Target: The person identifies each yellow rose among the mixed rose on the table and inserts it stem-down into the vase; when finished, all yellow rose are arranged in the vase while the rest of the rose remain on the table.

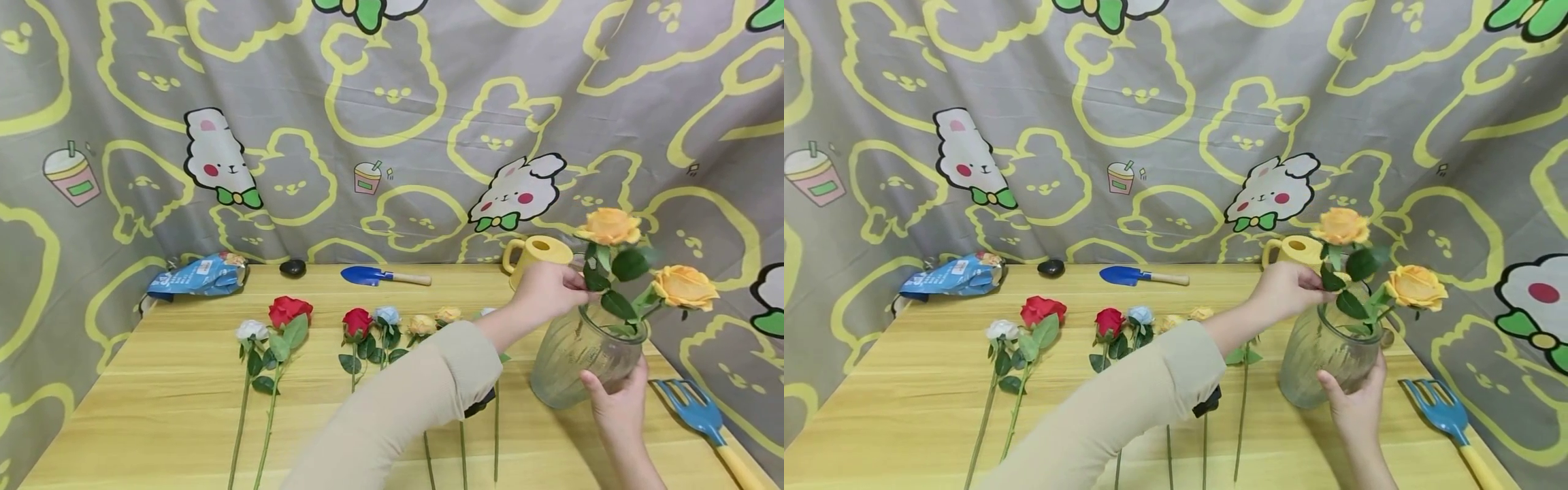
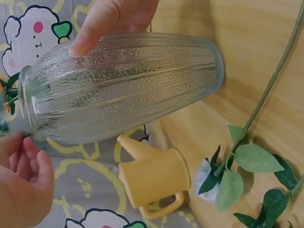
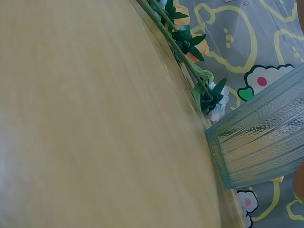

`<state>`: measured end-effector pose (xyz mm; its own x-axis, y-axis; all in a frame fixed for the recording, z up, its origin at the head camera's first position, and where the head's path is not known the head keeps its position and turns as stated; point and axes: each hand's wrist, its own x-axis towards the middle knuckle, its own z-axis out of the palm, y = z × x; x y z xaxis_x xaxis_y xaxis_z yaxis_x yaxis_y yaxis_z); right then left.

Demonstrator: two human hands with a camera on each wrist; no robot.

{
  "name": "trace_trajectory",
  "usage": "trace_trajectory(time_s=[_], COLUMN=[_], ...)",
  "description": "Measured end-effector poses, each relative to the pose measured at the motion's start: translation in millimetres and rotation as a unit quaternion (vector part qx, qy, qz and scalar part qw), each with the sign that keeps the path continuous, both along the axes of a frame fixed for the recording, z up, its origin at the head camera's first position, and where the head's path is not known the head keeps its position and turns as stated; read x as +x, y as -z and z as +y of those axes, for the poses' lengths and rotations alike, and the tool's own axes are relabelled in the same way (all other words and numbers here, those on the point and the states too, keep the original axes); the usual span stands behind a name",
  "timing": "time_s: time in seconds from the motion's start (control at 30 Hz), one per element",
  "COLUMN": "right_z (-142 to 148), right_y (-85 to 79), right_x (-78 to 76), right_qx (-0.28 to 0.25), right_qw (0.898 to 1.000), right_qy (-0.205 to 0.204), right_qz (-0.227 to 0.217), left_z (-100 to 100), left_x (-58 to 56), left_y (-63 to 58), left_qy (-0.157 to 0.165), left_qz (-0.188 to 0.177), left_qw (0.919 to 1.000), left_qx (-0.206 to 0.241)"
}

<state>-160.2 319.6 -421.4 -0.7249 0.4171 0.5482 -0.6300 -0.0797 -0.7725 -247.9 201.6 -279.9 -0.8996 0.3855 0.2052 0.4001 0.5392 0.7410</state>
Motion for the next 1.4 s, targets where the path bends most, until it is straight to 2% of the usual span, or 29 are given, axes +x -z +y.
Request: trace_trajectory(time_s=[0.1, 0.27, 0.37, 0.47, 0.63, 0.87, 0.97, 1.03, 1.13, 1.23, 1.3, 1.4], right_z=[0.4, 0.9, 1.8, 2.7, 3.3, 1.8, 1.6, 1.3, 0.8, -0.2, -0.2, 0.4], right_y=[1.1, 2.4, 2.6, 2.6, 2.7, 2.1, 2.7, 3.3, 3.9, 2.9, 2.1, 0.8], right_x=[-0.4, -0.7, -1.8, -3.1, -3.4, -1.5, -1.8, -1.9, -1.7, -1.3, -1.4, -0.8], right_qx=[-0.001, -0.003, -0.001, -0.001, -0.005, -0.010, -0.010, -0.010, -0.011, -0.006, -0.004, -0.006], right_qw=[1.000, 1.000, 1.000, 1.000, 1.000, 1.000, 1.000, 1.000, 1.000, 1.000, 1.000, 1.000], right_qy=[0.003, 0.012, 0.005, -0.004, -0.002, 0.002, 0.001, 0.002, 0.003, 0.006, 0.005, 0.006], right_qz=[0.001, -0.009, 0.001, 0.014, 0.010, -0.002, -0.004, -0.007, -0.010, -0.013, -0.012, -0.011], left_z=[4.2, 5.6, 5.9, 5.6, 0.0, -23.8, -48.5, -72.1, -116.5, -164.7, -194.7, -230.6], left_x=[-0.3, 0.2, 0.2, -0.8, -5.6, -15.3, -21.8, -27.4, -36.6, -41.2, -44.3, -45.9], left_y=[1.3, 5.2, 8.8, 11.5, 15.8, 21.0, 22.0, 22.4, 23.1, 25.3, 33.6, 53.3], left_qy=[0.007, 0.039, 0.046, 0.033, 0.020, 0.018, 0.021, 0.028, 0.029, 0.006, -0.015, -0.037], left_qz=[0.012, 0.034, 0.042, 0.026, -0.016, -0.053, -0.090, -0.129, -0.182, -0.219, -0.235, -0.255], left_qw=[0.9995, 0.9979, 0.9973, 0.9990, 0.9990, 0.9956, 0.9894, 0.9809, 0.9675, 0.9577, 0.9532, 0.9467], left_qx=[-0.029, -0.038, -0.039, -0.018, 0.036, 0.075, 0.111, 0.143, 0.173, 0.186, 0.190, 0.193])
